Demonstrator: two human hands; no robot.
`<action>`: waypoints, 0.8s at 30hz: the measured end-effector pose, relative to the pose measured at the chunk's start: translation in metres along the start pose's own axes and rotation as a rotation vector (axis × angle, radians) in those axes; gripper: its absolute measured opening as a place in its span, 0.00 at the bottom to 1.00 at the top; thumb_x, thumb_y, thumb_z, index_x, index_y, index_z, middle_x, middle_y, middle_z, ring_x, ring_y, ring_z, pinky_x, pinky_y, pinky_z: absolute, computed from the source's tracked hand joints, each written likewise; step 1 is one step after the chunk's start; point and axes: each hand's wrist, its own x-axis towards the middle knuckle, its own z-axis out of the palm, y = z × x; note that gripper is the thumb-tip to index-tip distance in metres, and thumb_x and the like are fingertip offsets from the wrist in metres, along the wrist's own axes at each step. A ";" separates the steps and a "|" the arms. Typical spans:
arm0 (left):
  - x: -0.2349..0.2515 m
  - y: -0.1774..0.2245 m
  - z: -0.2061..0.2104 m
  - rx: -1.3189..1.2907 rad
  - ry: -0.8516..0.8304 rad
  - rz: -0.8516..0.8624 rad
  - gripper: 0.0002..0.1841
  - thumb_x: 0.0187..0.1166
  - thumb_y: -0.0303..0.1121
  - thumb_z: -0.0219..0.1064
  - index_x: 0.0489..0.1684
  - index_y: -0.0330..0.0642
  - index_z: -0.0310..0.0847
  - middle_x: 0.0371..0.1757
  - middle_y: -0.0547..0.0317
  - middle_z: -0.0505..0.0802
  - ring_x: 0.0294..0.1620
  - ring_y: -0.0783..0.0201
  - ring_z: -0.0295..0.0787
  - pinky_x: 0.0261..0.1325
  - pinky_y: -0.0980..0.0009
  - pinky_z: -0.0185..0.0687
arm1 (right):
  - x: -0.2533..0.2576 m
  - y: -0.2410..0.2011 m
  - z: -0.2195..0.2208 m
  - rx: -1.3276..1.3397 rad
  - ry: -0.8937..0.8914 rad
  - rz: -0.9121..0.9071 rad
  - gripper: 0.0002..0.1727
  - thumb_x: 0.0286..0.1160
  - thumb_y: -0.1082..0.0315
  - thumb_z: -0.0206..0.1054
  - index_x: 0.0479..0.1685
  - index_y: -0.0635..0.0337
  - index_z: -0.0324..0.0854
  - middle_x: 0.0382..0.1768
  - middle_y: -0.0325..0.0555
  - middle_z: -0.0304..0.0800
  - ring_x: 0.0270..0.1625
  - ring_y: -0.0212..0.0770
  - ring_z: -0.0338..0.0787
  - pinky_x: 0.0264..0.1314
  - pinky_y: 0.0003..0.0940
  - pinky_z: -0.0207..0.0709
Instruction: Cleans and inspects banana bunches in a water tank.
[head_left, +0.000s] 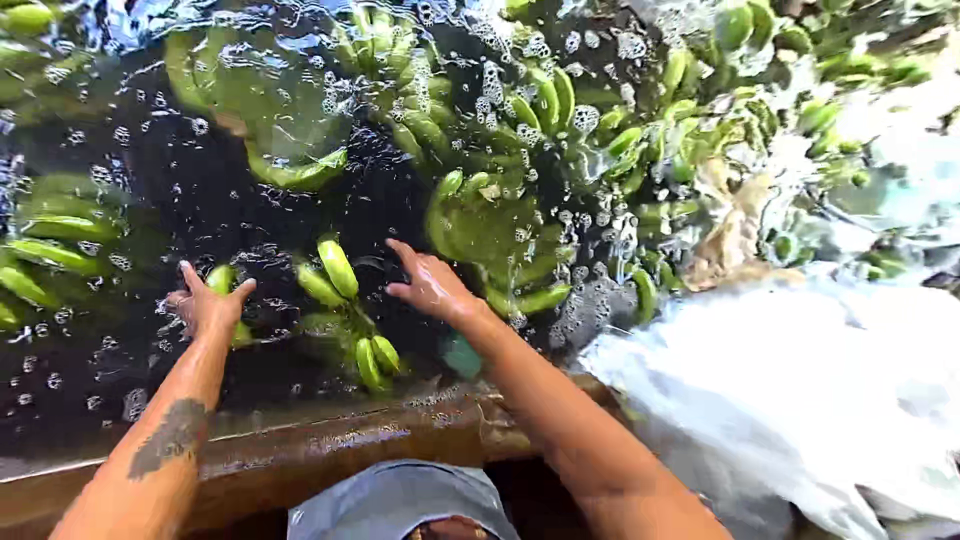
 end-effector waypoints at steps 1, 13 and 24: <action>-0.004 -0.003 -0.006 0.061 0.041 0.062 0.58 0.70 0.55 0.79 0.97 0.46 0.39 0.87 0.17 0.56 0.83 0.17 0.57 0.75 0.20 0.57 | 0.013 0.029 0.017 0.186 -0.009 0.054 0.43 0.78 0.58 0.74 0.92 0.53 0.57 0.49 0.61 0.91 0.37 0.53 0.91 0.41 0.52 0.87; -0.003 0.051 0.065 0.142 -0.340 0.176 0.47 0.67 0.54 0.81 0.85 0.38 0.66 0.70 0.24 0.83 0.73 0.25 0.77 0.73 0.24 0.67 | -0.036 0.010 0.150 0.711 -0.331 0.044 0.32 0.86 0.65 0.64 0.89 0.53 0.62 0.57 0.56 0.87 0.25 0.40 0.81 0.27 0.39 0.79; 0.001 0.014 0.021 -0.139 -0.294 0.242 0.32 0.74 0.35 0.78 0.80 0.44 0.75 0.69 0.40 0.88 0.69 0.44 0.86 0.73 0.39 0.77 | 0.060 0.010 0.113 -0.041 -0.211 -0.052 0.21 0.91 0.59 0.56 0.72 0.60 0.80 0.64 0.64 0.88 0.70 0.65 0.86 0.70 0.68 0.75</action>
